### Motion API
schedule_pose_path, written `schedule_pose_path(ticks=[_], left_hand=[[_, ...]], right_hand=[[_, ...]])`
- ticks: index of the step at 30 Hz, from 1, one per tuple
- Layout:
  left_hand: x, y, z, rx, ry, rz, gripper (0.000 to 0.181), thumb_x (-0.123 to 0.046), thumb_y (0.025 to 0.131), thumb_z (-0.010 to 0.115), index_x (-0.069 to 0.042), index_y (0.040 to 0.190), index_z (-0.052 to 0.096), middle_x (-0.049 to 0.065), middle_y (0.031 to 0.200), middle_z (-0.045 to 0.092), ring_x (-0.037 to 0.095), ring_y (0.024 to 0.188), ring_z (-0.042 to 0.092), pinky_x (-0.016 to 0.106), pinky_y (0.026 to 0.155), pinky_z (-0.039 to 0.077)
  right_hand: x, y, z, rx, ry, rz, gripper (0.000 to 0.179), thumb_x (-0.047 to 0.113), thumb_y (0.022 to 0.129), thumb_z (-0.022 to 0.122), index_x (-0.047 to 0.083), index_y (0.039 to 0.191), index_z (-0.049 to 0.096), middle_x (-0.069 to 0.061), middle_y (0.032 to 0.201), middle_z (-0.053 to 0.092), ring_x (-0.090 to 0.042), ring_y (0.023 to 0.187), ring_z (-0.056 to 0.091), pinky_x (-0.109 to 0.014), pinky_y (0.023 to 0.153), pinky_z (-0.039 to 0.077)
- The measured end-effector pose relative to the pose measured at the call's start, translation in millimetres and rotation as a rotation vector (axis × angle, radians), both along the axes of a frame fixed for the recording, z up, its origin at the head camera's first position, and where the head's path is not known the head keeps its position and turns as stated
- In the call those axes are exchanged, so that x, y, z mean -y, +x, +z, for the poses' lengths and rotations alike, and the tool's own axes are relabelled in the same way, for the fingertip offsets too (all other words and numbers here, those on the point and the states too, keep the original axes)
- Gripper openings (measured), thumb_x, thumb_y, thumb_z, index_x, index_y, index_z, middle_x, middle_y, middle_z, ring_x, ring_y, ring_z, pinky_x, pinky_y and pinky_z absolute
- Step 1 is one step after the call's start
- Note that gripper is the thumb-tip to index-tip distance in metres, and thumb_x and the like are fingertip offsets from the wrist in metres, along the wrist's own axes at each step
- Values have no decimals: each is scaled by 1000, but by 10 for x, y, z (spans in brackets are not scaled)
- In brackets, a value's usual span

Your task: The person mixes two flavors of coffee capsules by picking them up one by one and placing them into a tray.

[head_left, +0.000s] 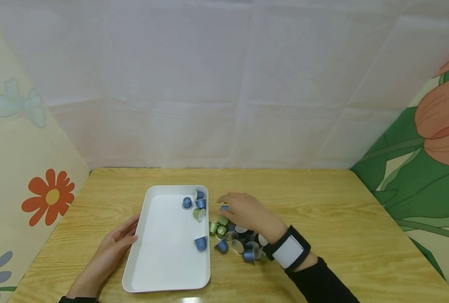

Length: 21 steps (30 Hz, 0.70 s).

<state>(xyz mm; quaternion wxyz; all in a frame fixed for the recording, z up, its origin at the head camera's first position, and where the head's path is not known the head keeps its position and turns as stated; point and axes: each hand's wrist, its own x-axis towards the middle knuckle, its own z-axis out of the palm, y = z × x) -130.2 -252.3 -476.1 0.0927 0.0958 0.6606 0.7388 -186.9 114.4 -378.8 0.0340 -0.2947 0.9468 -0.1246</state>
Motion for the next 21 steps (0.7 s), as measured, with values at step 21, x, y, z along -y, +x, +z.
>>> schedule_pose_path(ticks=[21], left_hand=[[-9, 0, 29, 28, -22, 14, 62, -5, 101, 54, 10, 152, 22, 10, 154, 34, -8, 124, 46, 14, 97, 42]], right_hand=[[-635, 317, 78, 227, -84, -259, 33, 1, 89, 71, 2, 122, 66, -14, 118, 65, -33, 105, 62, -47, 87, 53]])
